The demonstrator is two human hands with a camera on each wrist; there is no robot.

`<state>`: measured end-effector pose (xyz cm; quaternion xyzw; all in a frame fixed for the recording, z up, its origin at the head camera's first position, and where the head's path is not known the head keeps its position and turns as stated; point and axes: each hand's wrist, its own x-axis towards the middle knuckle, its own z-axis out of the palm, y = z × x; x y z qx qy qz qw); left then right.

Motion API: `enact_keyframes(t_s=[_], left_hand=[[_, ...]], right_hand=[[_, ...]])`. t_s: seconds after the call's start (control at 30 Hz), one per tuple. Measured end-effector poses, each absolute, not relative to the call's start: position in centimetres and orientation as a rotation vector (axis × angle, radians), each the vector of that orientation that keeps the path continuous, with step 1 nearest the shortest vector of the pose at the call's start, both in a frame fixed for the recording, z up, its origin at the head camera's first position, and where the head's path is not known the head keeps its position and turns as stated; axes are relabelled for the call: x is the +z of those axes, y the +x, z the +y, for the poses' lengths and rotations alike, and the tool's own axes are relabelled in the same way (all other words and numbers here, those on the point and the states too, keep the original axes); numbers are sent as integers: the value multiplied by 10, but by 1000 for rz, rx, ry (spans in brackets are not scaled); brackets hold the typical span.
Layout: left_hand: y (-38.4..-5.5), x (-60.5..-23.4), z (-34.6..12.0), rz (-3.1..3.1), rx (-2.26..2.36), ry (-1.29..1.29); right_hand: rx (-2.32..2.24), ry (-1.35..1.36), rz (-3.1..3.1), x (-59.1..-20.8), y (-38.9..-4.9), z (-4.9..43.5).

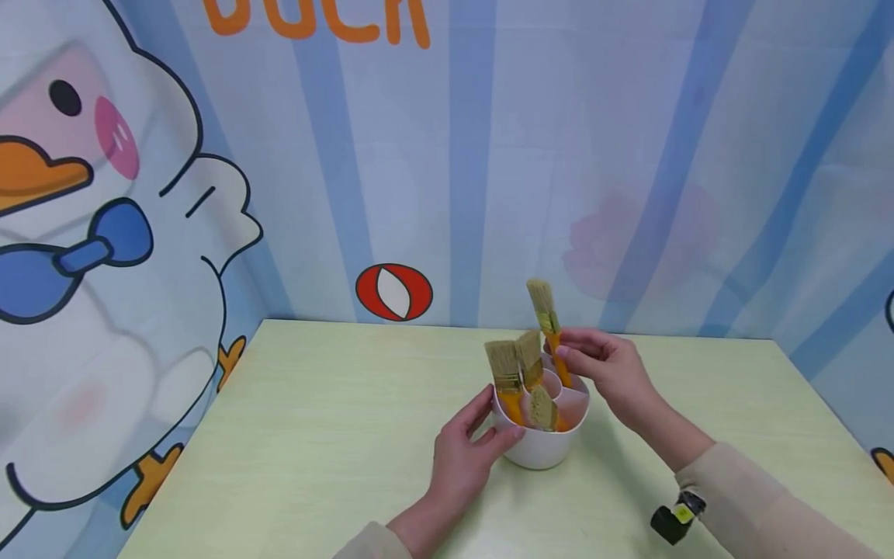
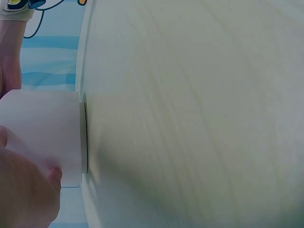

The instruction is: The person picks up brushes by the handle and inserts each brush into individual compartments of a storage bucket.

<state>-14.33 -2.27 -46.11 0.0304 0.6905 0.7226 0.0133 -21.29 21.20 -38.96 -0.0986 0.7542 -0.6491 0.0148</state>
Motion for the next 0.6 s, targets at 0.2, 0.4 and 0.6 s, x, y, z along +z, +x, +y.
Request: enact_keyframes(t_s=[0.2, 0.4, 0.6], left_hand=[[-143, -461, -23, 2157, 2238, 90], [-143, -460, -23, 2157, 2249, 102], [-142, -460, -23, 2165, 2255, 114]], right_hand=[[-1870, -311, 2457, -390, -211, 214], [-1786, -331, 2518, -391, -211, 215], [-1695, -399, 2593, -391, -214, 215]])
